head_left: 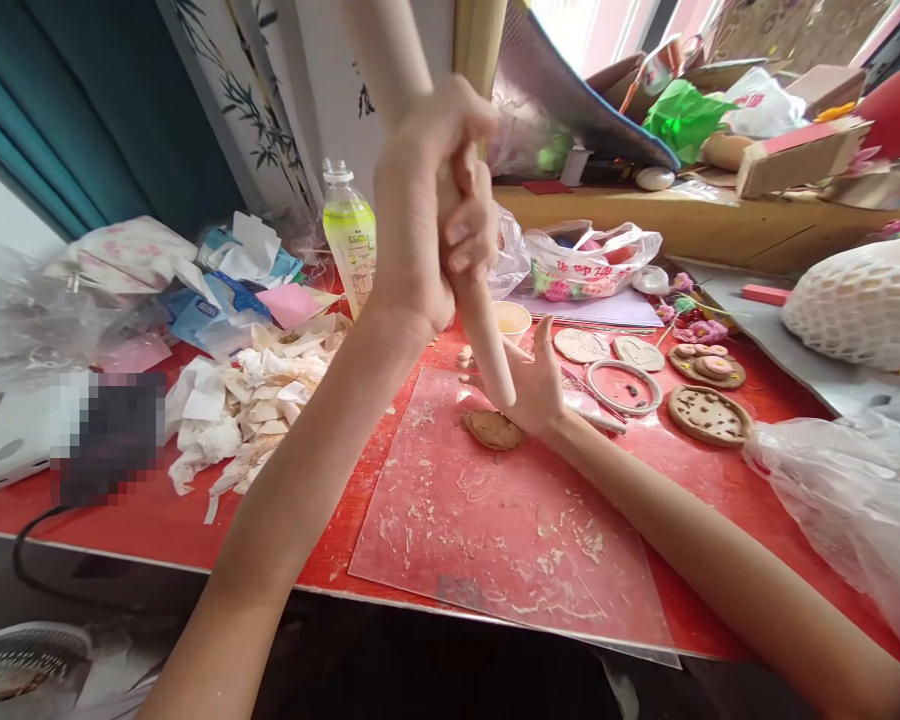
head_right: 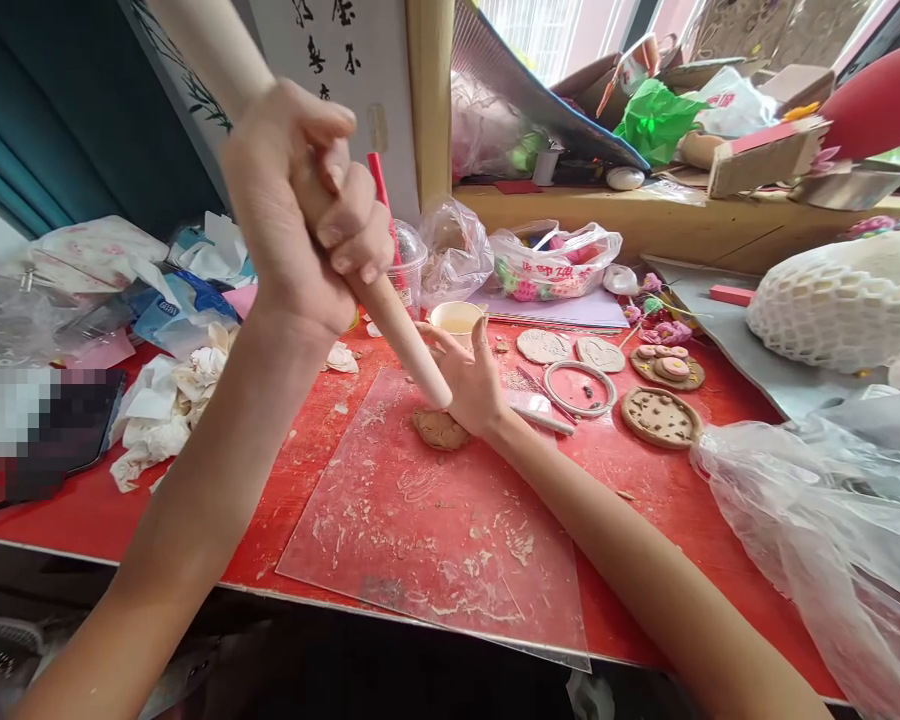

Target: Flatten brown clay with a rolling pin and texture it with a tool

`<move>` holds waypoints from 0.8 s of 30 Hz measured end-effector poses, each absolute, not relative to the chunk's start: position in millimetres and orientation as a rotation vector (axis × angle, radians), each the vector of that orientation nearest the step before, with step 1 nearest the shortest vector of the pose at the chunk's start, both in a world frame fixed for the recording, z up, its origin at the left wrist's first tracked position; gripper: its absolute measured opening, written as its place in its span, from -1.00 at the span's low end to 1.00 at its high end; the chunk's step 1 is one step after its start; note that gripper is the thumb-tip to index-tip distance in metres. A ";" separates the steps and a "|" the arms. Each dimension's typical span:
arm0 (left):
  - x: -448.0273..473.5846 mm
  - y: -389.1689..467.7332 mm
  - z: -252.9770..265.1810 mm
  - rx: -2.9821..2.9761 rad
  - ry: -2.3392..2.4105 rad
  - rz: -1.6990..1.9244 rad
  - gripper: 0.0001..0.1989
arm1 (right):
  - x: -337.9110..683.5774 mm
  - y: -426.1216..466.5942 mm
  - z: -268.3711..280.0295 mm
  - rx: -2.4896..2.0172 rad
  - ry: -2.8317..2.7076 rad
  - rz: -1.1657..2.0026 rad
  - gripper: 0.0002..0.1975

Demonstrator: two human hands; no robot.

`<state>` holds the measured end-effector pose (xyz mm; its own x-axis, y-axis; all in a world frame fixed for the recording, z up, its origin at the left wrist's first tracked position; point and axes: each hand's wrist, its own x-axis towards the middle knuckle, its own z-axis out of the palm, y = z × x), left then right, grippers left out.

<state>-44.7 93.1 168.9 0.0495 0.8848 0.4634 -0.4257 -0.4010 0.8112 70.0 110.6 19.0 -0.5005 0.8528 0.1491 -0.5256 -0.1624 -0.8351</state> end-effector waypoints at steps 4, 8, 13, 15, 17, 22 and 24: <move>-24.1 92.1 145.6 1.059 0.526 1.360 -0.68 | 69.5 112.8 16.3 -0.529 -1.152 1.851 -0.32; -4.0 84.8 134.7 0.109 0.496 1.273 -0.67 | 70.0 113.9 12.3 -0.601 -1.122 1.779 -0.46; -6.6 72.1 145.6 0.910 0.484 1.451 -0.69 | 70.7 115.3 9.4 -0.467 -1.036 1.873 -0.53; -8.1 72.4 143.3 1.335 0.553 1.414 -0.72 | 71.2 115.2 8.5 -0.454 -1.052 1.898 -0.50; -7.6 74.4 138.7 1.526 0.645 1.330 -0.74 | 71.9 115.1 7.5 -0.493 -1.051 1.893 -0.51; -8.2 73.8 143.8 1.555 0.694 1.384 -0.73 | 71.4 117.0 6.9 -0.523 -1.140 1.896 -0.38; -9.5 72.3 148.0 1.483 0.643 1.440 -0.70 | 70.1 118.2 7.2 -0.520 -1.189 1.904 -0.35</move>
<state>-9.5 72.3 148.0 0.1721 0.8686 0.4646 -0.2336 -0.4222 0.8759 70.1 118.2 7.2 -0.5845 0.8082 0.0719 -0.4191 -0.2249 -0.8796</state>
